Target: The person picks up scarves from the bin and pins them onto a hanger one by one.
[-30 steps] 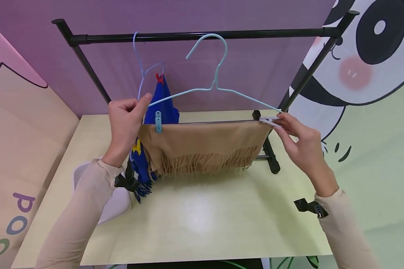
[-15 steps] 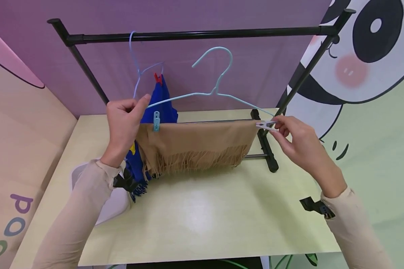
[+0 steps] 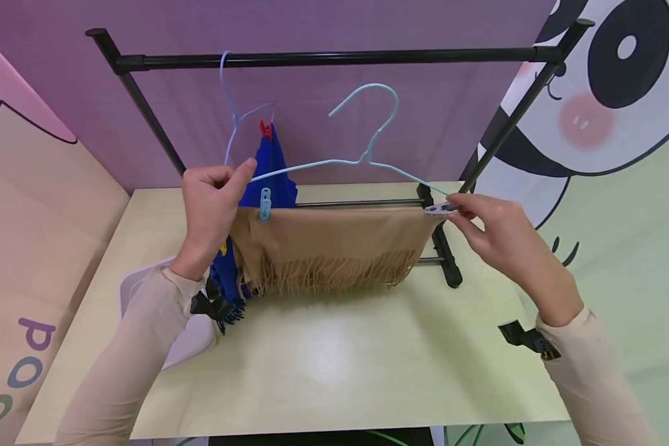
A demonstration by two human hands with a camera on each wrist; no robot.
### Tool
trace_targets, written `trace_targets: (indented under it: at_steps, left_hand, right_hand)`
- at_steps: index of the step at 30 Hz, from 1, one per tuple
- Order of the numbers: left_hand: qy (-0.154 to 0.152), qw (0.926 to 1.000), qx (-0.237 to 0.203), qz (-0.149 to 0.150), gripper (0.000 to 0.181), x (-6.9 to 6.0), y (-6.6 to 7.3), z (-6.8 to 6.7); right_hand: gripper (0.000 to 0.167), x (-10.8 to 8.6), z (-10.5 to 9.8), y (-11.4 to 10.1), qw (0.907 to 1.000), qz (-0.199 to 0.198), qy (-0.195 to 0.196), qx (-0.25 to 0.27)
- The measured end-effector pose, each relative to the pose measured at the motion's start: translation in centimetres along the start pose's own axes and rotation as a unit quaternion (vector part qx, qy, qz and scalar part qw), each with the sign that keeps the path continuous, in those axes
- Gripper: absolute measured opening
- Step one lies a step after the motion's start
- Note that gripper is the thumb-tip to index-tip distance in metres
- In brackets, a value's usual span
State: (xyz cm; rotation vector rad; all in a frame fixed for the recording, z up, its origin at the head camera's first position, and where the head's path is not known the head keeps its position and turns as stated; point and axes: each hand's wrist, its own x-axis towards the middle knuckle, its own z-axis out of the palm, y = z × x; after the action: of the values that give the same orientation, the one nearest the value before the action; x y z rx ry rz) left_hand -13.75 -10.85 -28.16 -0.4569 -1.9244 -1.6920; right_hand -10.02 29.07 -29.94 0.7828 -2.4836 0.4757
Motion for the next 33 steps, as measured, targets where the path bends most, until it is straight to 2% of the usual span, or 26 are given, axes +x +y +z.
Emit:
trace_targets:
  at_steps: [7, 14, 16, 22, 25, 29, 33]
  left_hand:
    - [0.0, 1.0, 0.001, -0.004, 0.052, -0.1, 0.0, 0.1]
    - [-0.015, 0.9998, 0.006, -0.007, 0.053, -0.1, -0.1, 0.0]
    - [-0.02, 0.9998, 0.003, -0.007, 0.054, 0.1, -0.8, -0.1]
    - [-0.017, 0.9988, -0.044, -0.013, 0.056, 0.9, -4.4, -0.5]
    - [-0.011, 0.9982, -0.057, -0.015, 0.055, 1.0, -4.7, -0.4]
    - [-0.016, 0.9992, -0.033, -0.013, 0.054, 0.8, -4.6, -0.4]
    - [-0.012, 0.9998, -0.009, -0.01, 0.052, 0.5, -3.5, -0.4]
  right_hand:
    - [0.023, 0.4, -0.4, -0.7, 0.9972, -0.037, -0.03, -0.058]
    - [0.038, 1.7, -0.2, -1.4, 0.986, -0.059, -0.104, -0.116]
    - [0.041, 1.9, -0.1, -1.5, 0.9825, -0.066, -0.119, -0.127]
    - [0.038, 2.4, 0.5, -1.8, 0.9745, -0.089, -0.153, -0.138]
    - [0.036, 2.3, 1.3, -1.6, 0.9744, -0.082, -0.164, -0.131]
    - [0.035, 1.8, 2.4, -1.1, 0.977, -0.078, -0.155, -0.123]
    - [0.032, 1.5, 3.1, -0.4, 0.9818, -0.101, -0.104, -0.123]
